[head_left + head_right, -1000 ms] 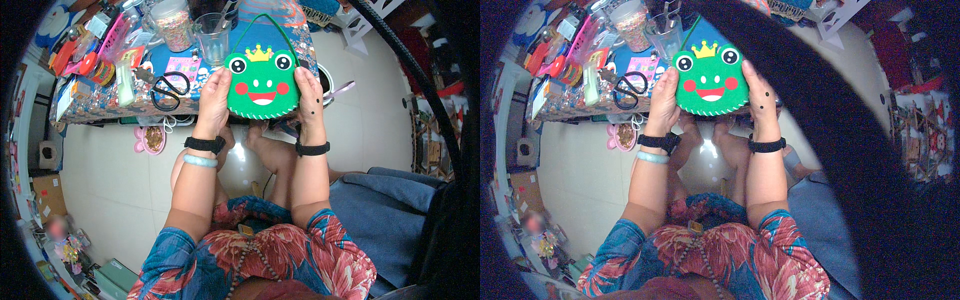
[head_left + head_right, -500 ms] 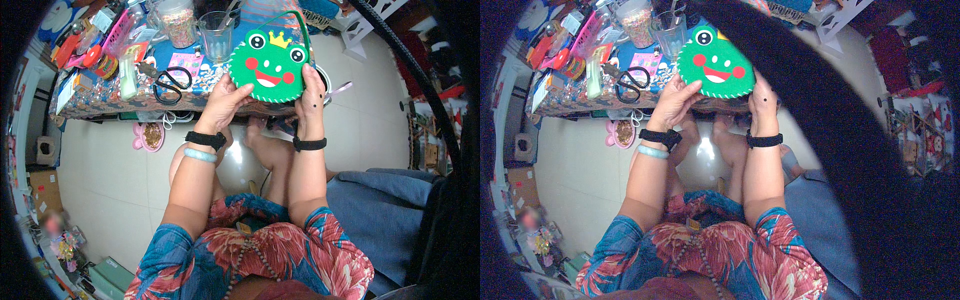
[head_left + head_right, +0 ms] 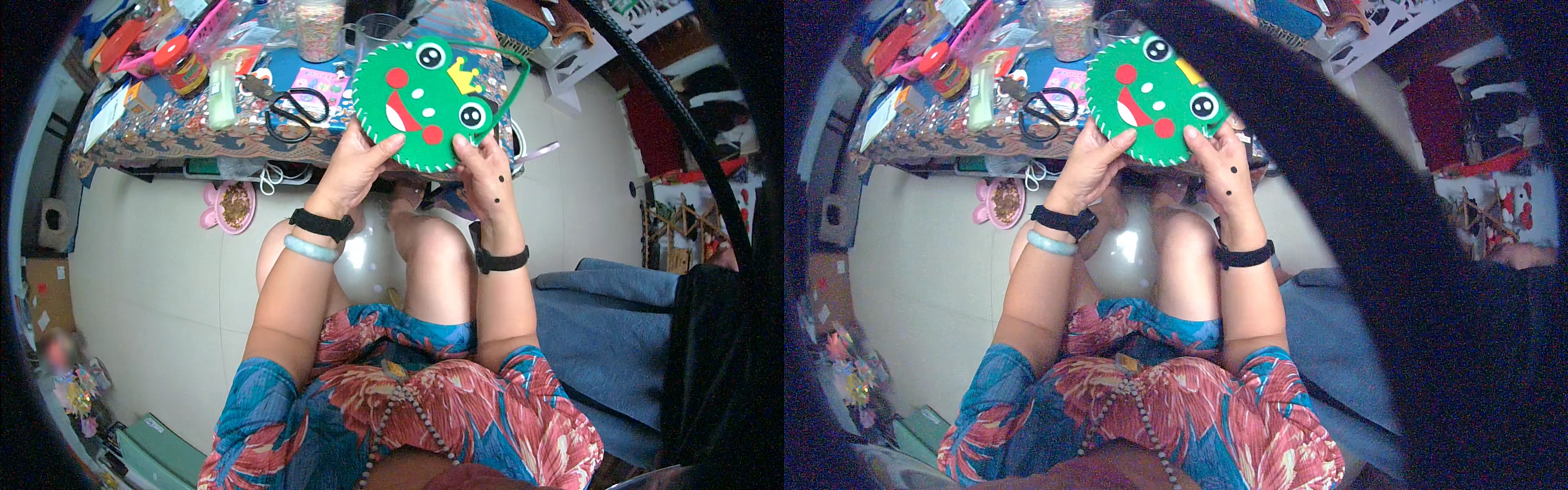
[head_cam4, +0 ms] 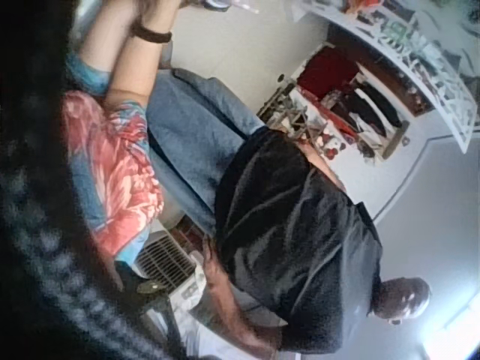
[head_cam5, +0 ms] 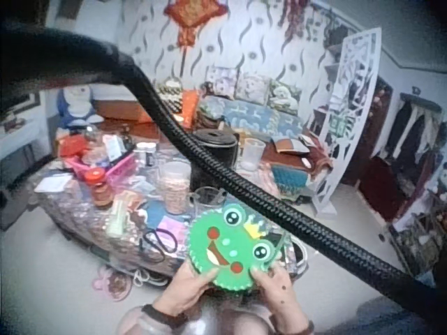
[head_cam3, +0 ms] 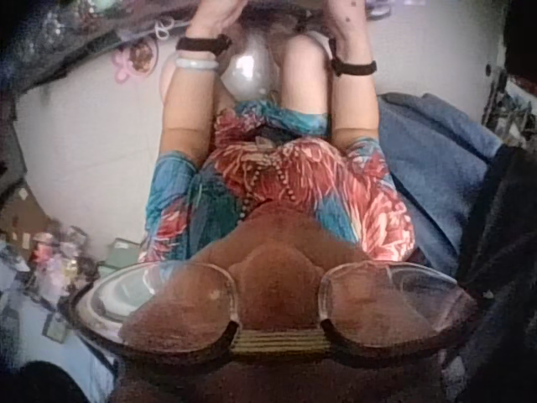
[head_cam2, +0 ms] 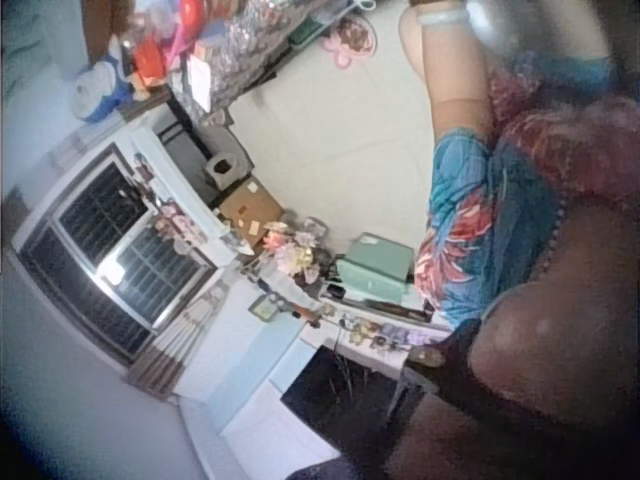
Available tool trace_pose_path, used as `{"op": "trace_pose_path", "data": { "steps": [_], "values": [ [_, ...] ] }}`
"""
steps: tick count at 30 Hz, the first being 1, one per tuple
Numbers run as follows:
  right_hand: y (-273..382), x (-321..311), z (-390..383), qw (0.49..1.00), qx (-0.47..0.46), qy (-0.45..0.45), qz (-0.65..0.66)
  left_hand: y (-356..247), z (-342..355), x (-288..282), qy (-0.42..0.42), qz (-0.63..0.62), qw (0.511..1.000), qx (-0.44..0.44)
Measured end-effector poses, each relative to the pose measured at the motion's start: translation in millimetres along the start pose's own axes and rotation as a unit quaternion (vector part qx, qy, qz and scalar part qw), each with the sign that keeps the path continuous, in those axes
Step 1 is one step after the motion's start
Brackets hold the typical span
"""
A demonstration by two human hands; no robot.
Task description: The person assembles a frog-themed felt bag by peeling backing from adhesive pieces, attaching them to the green felt face, and trimming the edges of a green strap with scissors.
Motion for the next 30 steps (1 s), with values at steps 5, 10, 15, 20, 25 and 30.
{"op": "trace_pose_path", "data": {
  "steps": [5,10,15,20,25,30],
  "values": [
    [-14,27,-3,0.998,0.046,0.024,0.027,-4,-17,-18,-0.020,0.071,0.995,-0.059],
    [-19,47,14,0.992,0.065,0.108,0.015,-71,-32,-62,-0.081,-0.040,0.989,0.114],
    [-48,92,72,0.930,-0.105,0.084,-0.342,-114,-56,-112,-0.210,-0.021,0.947,0.242],
    [-90,163,100,0.796,-0.310,0.160,-0.494,-120,-57,-130,-0.263,0.008,0.921,0.289],
    [-153,142,143,0.805,-0.277,0.165,-0.498,-121,-54,-136,-0.286,0.031,0.912,0.293],
    [-137,173,141,0.749,-0.241,0.209,-0.581,-125,-65,-154,-0.317,0.061,0.902,0.286]
  ]
}}
Point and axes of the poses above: each hand's wrist, its own z-axis towards the middle knuckle, its own x-axis out of the palm, y = z × x, the point moved 6 cm from there along z, towards the middle knuckle, and after that the axes turned 2 degrees about -x, right-handed, at the moved point
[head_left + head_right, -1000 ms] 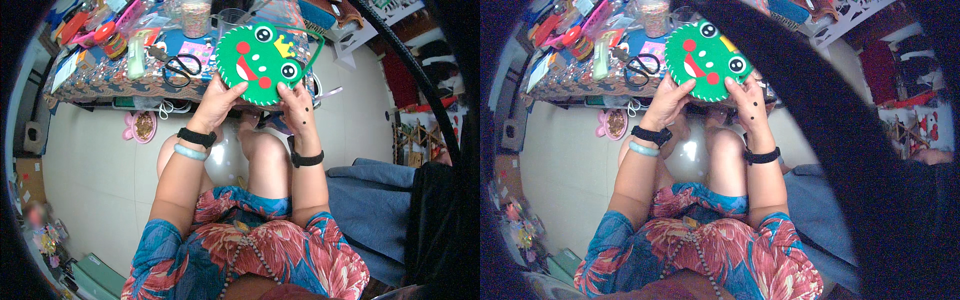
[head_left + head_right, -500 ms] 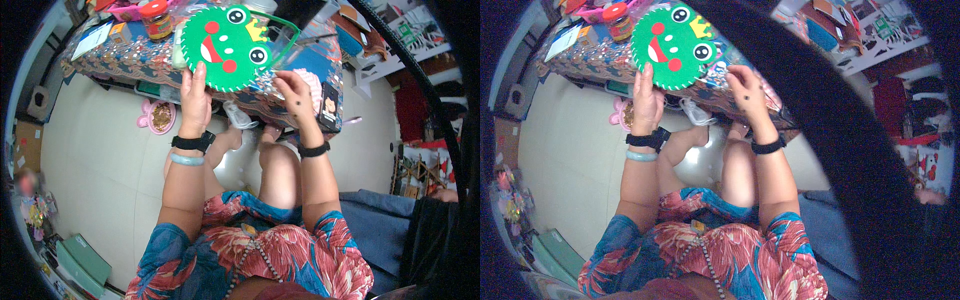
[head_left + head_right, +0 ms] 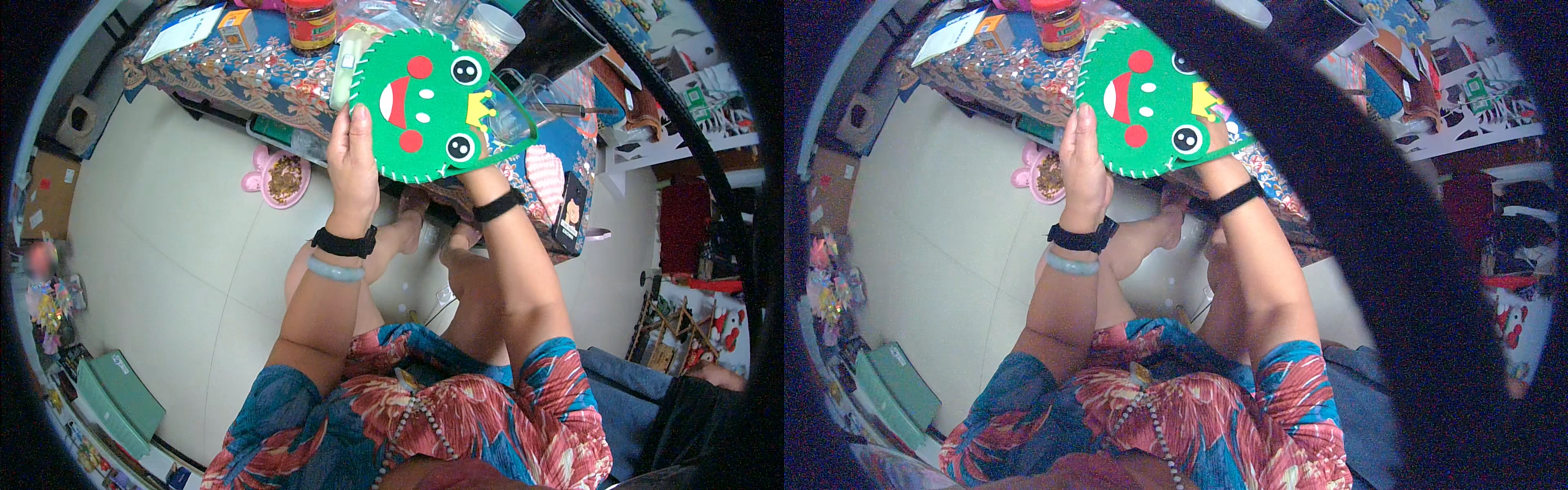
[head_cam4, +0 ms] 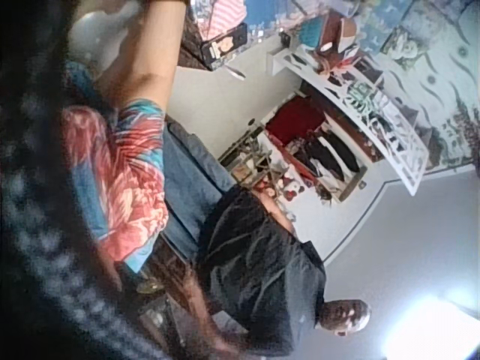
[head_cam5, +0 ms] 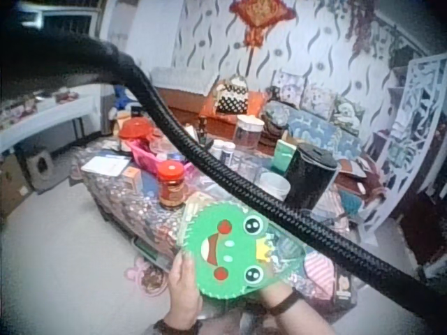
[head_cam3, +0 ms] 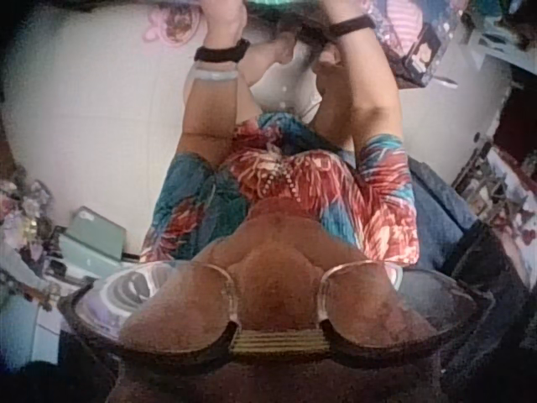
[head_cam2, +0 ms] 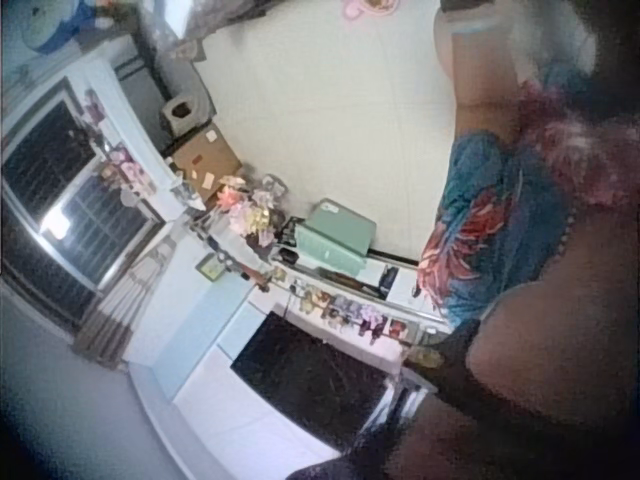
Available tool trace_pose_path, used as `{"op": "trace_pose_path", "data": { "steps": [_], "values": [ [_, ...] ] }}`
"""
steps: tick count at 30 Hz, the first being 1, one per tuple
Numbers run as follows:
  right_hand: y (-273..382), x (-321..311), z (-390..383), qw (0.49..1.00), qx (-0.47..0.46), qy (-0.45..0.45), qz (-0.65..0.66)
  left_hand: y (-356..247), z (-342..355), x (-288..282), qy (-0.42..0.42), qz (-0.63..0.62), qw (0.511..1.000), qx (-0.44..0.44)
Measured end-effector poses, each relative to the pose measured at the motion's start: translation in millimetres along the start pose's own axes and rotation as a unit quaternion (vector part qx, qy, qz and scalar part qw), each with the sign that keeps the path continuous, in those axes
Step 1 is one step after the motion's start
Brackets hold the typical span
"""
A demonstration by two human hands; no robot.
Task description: The person assembles a frog-themed felt bag by peeling backing from adhesive pieces, attaching them to the green felt face, and trimming the edges of a green strap with scissors.
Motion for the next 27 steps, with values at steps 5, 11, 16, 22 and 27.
{"op": "trace_pose_path", "data": {
  "steps": [5,11,16,22,27],
  "values": [
    [20,-57,-31,0.996,-0.008,0.011,-0.088,1,-2,8,-0.020,-0.047,0.998,-0.031],
    [19,-121,-106,0.992,0.070,0.011,-0.106,21,-11,18,0.027,-0.031,0.997,-0.059],
    [-9,-120,-129,0.982,0.074,-0.016,-0.171,70,-29,37,0.076,0.066,0.986,-0.130],
    [10,-115,-120,0.977,0.084,-0.042,-0.189,67,-53,61,0.155,-0.040,0.918,-0.362],
    [10,-117,-132,0.971,0.099,-0.033,-0.213,59,-60,70,0.184,-0.098,0.910,-0.359]
  ]
}}
Point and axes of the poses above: each hand's wrist, its own z-axis towards the middle knuckle, its own x-axis out of the palm, y = z × x, the point moved 6 cm from there along z, towards the middle knuckle, and after that the axes turned 2 degrees about -x, right-handed, at the moved point
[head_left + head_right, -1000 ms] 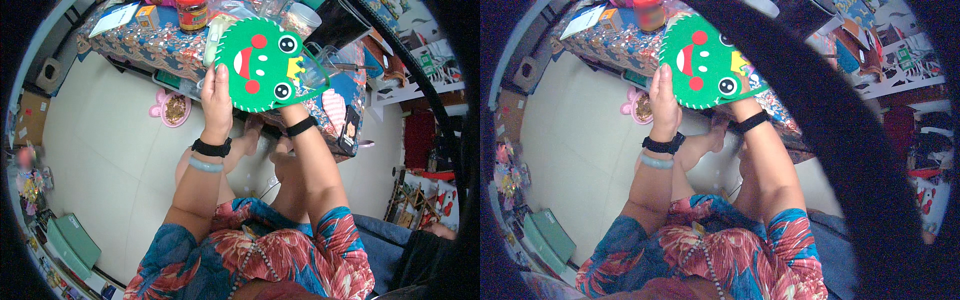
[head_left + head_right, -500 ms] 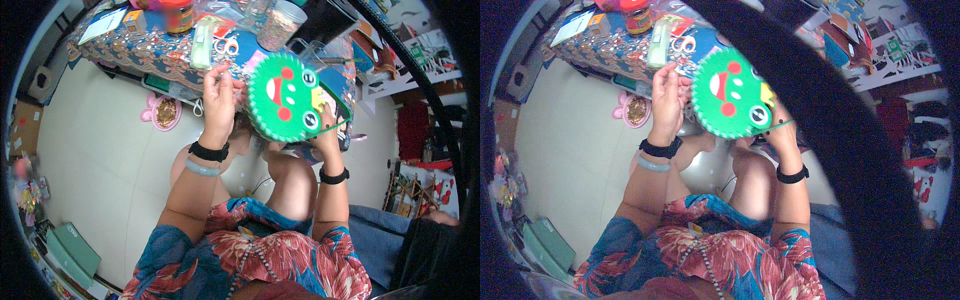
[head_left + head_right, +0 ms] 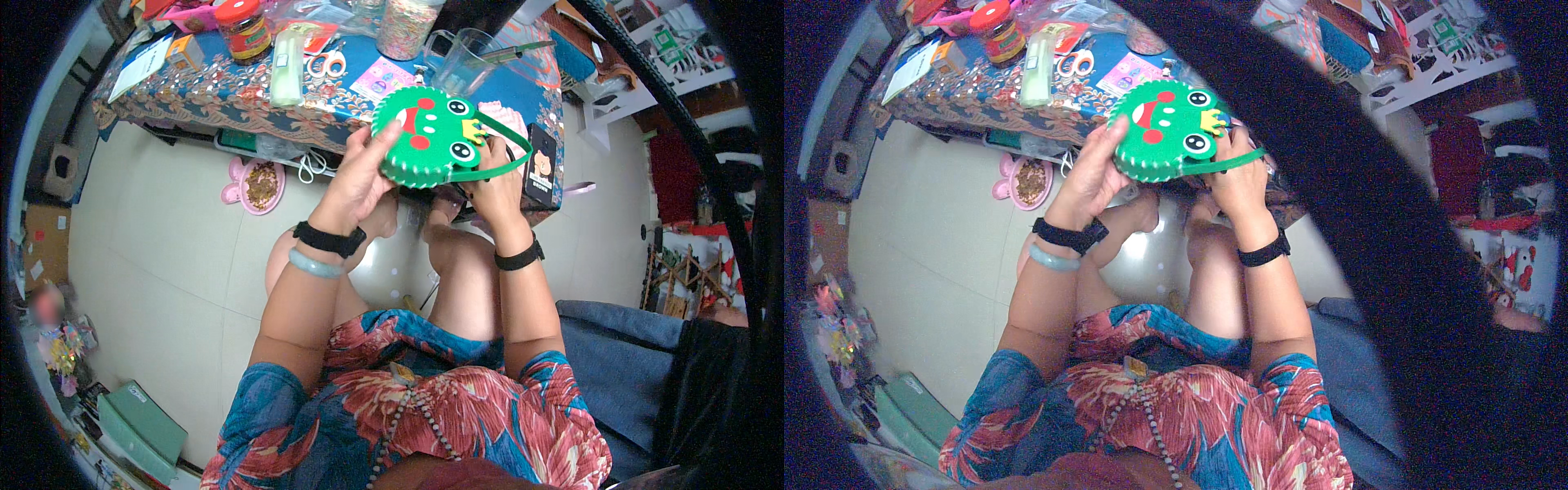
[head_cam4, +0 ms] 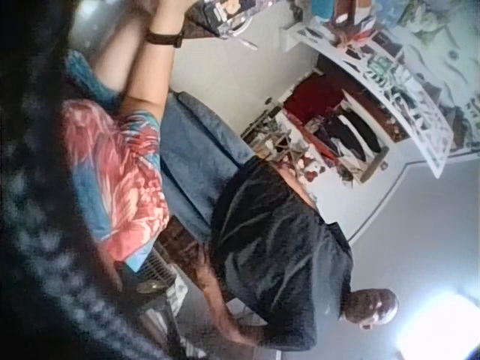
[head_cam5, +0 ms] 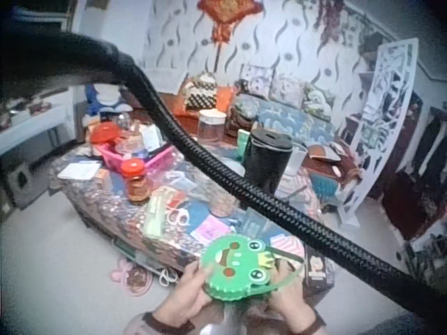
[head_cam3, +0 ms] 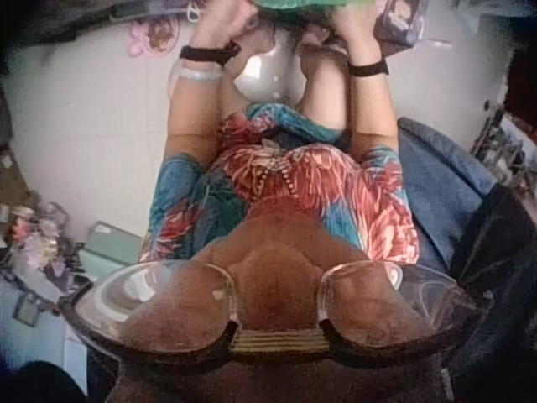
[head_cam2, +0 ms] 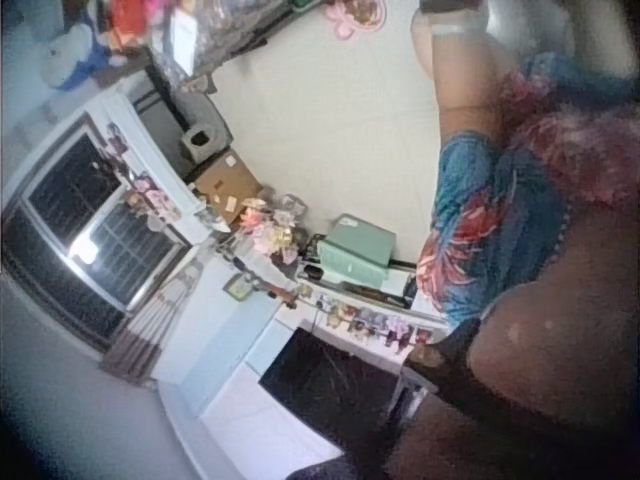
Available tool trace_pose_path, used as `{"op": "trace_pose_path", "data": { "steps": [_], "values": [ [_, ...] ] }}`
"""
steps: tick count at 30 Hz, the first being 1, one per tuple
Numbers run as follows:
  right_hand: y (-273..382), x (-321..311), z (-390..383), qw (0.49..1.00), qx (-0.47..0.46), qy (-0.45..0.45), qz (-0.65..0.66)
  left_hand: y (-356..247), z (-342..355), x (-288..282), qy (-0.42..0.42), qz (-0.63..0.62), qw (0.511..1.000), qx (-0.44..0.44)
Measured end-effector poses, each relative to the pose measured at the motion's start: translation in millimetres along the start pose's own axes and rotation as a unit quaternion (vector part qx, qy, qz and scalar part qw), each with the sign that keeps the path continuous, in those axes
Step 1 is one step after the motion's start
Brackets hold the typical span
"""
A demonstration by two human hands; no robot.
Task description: The person assembles a frog-themed felt bag by peeling backing from adhesive pieces, attaching them to the green felt face, and trimming the edges of a green strap with scissors.
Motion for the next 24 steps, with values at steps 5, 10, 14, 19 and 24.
{"op": "trace_pose_path", "data": {
  "steps": [5,10,14,19,24],
  "values": [
    [1,5,-10,0.999,-0.006,-0.028,0.019,20,-5,6,-0.049,-0.017,0.996,0.066],
    [-15,-6,-44,0.995,0.060,-0.028,0.080,9,-11,9,-0.065,0.011,0.987,0.144],
    [-47,-15,-80,0.987,0.119,0.049,0.097,1,-13,18,-0.045,0.033,0.983,0.174],
    [-86,-41,-134,0.899,0.322,0.078,0.287,-5,-15,20,-0.030,0.056,0.984,0.166],
    [-77,-81,-148,0.799,0.352,0.057,0.483,-3,-13,20,-0.003,0.061,0.987,0.151]
  ]
}}
Point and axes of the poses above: each hand's wrist, its own z-axis towards the middle knuckle, its own x-axis out of the palm, y = z × x, the point moved 6 cm from there along z, towards the middle knuckle, and after that the axes turned 2 degrees about -x, right-handed, at the moved point
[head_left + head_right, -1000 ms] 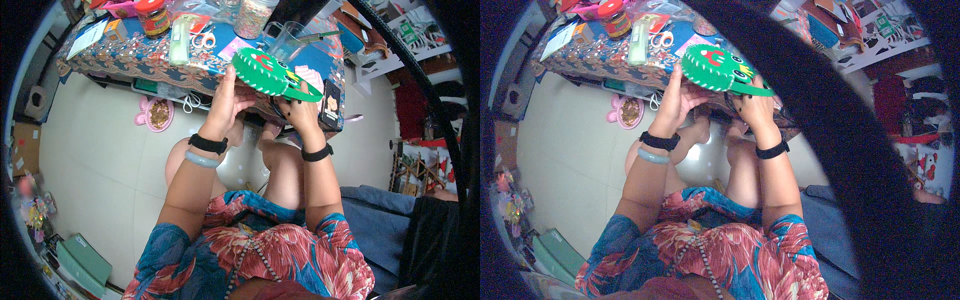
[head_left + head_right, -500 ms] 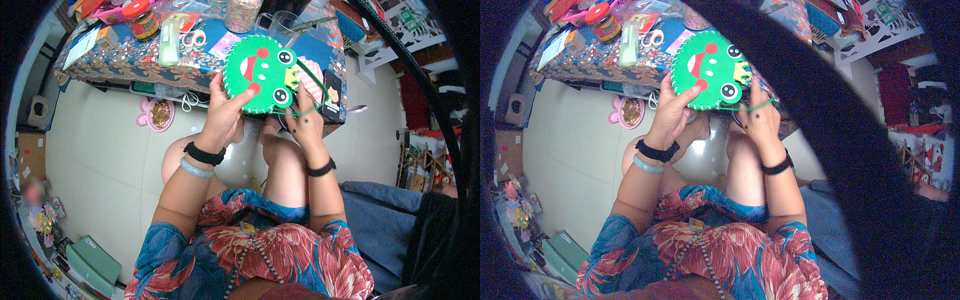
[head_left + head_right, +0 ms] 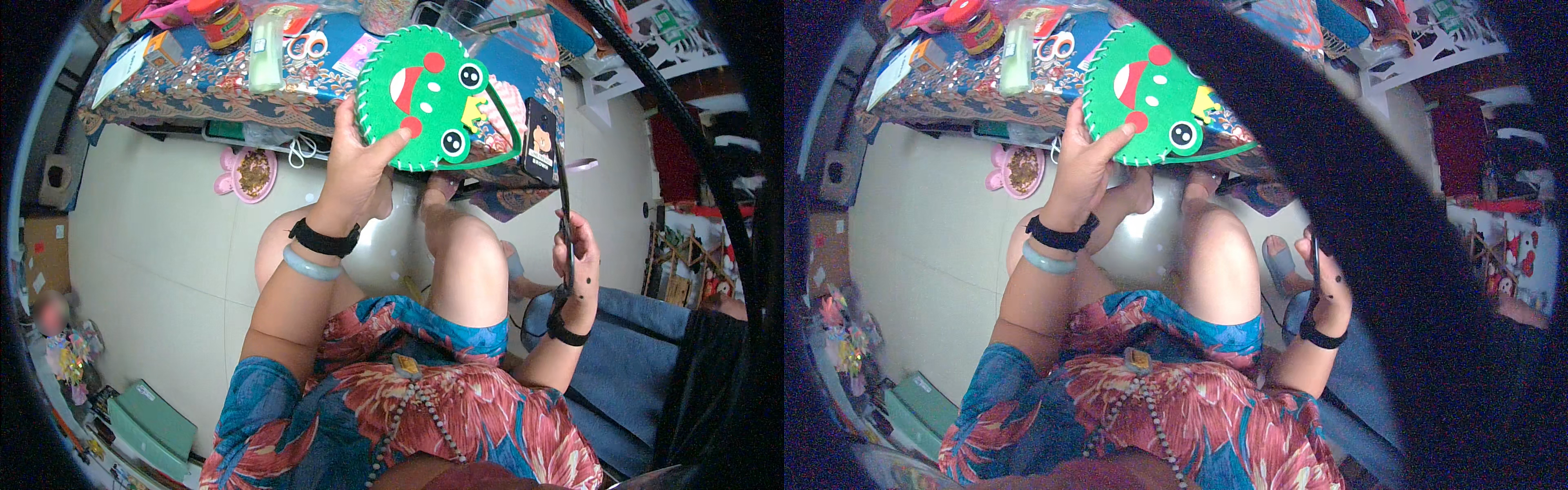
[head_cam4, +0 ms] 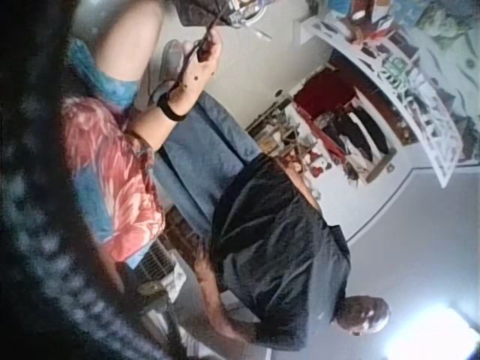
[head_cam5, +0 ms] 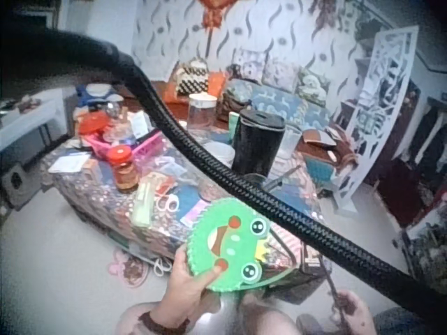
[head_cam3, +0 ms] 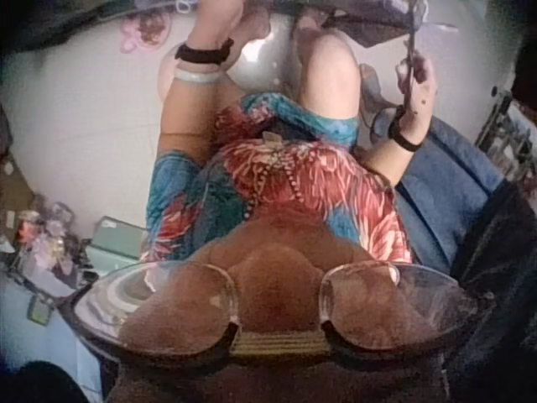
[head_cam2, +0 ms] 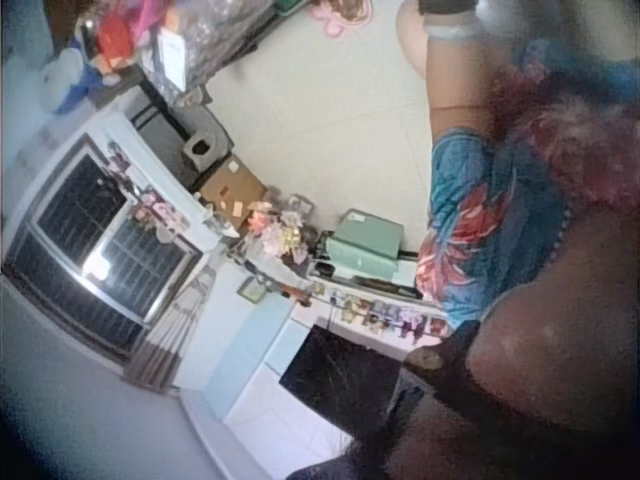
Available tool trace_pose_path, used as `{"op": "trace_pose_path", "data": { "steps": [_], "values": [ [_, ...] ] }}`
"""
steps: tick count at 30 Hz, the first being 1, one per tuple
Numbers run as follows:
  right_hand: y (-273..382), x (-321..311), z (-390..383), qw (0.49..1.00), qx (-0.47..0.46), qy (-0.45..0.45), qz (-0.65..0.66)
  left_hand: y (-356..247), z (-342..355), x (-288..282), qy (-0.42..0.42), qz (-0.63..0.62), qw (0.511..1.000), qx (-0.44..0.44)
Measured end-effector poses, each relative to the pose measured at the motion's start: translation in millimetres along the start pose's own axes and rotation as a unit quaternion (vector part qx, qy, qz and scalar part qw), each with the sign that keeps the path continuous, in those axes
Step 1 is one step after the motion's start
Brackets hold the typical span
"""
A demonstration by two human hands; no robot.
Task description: The person assembles a frog-themed felt bag by peeling backing from adhesive pieces, attaching them to the green felt face, and trimming the edges of a green strap with scissors.
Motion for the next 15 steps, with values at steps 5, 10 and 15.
{"op": "trace_pose_path", "data": {
  "steps": [5,10,15],
  "values": [
    [23,41,3,0.986,-0.047,0.139,0.072,3,0,7,0.008,0.015,1.000,-0.010],
    [32,72,22,0.957,-0.059,0.283,0.013,2,-1,15,0.043,0.014,0.998,-0.035],
    [28,78,29,0.954,-0.060,0.293,-0.017,3,-3,17,0.042,0.019,0.997,-0.060]
  ]
}}
Point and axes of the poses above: each hand's wrist, its own z-axis towards the middle knuckle, its own x-axis out of the palm, y = z × x, the point moved 6 cm from there along z, towards the middle knuckle, and after that the axes turned 2 degrees about -x, right-handed, at the moved point
